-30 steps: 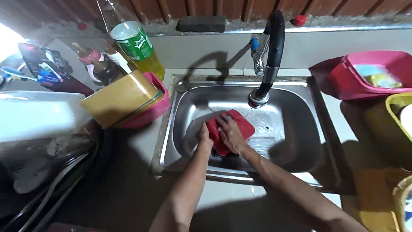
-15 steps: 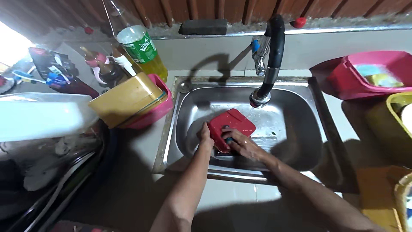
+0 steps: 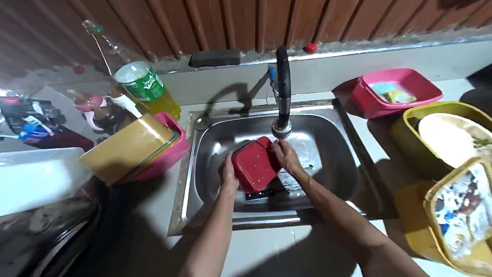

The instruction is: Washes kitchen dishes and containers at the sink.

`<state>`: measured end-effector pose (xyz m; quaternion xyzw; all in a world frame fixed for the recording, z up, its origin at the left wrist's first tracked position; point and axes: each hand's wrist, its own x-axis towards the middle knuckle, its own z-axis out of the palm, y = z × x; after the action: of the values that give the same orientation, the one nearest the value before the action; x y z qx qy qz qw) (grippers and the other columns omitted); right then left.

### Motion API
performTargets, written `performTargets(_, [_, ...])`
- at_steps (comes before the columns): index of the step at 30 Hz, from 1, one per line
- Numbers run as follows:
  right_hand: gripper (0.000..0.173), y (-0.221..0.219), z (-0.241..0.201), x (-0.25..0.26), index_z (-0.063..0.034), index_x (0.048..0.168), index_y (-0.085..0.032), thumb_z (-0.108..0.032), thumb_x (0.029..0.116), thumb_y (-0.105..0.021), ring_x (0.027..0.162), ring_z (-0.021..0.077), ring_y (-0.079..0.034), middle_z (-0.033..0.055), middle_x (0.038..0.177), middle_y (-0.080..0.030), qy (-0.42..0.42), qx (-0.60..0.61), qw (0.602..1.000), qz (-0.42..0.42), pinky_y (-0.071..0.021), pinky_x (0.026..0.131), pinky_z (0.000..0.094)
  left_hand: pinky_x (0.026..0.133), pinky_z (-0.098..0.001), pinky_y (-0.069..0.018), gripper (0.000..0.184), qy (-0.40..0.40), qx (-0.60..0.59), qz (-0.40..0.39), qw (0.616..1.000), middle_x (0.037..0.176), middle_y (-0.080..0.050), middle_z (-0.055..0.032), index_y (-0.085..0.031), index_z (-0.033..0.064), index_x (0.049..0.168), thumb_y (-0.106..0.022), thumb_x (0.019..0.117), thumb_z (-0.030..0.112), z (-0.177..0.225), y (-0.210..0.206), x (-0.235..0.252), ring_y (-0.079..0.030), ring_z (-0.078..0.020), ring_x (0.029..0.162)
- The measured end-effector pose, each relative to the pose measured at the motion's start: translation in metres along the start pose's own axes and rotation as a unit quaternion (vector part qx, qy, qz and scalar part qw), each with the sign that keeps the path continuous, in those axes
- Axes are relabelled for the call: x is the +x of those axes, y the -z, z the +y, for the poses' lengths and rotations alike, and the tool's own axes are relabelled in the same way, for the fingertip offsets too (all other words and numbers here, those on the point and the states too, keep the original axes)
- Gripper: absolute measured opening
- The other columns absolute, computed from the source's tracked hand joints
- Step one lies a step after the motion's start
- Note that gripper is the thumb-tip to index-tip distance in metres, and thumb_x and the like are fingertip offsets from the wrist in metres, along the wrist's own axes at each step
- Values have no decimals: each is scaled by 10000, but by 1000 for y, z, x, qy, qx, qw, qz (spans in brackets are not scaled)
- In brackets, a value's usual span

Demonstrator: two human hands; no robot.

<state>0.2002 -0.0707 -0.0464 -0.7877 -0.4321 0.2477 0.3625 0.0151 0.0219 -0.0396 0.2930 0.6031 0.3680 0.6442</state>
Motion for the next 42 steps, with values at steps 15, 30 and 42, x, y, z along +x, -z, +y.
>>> performTargets(15, [307, 125, -151, 54, -8, 1111, -694, -260, 998, -561, 951, 459, -686, 247, 1036, -699, 202, -302, 927, 98, -507, 764, 631, 798, -353, -580, 263, -241, 28, -31, 970, 893, -695, -91, -699, -26, 991, -630, 1022, 226, 28, -3, -50, -674, -143, 837])
performTargets(30, [457, 286, 3, 91, -11, 1379, -486, -261, 997, -497, 955, 211, -629, 142, 1152, -620, -73, 218, 903, 363, -544, 823, 430, 752, -417, -609, 351, 10, -86, -173, 981, 995, -711, -83, -585, 91, 1176, -355, 1078, 337, 36, 0, -57, -713, -195, 900])
performTargets(42, [348, 283, 82, 93, 8, 1230, -582, -249, 999, -542, 1155, 366, -578, 230, 1200, -596, -252, -79, 939, 220, -467, 961, 572, 846, -521, -563, 669, 150, 74, -110, 980, 1251, -670, -154, -508, 150, 1440, -313, 1039, 649, 12, -9, -48, -668, -303, 1086])
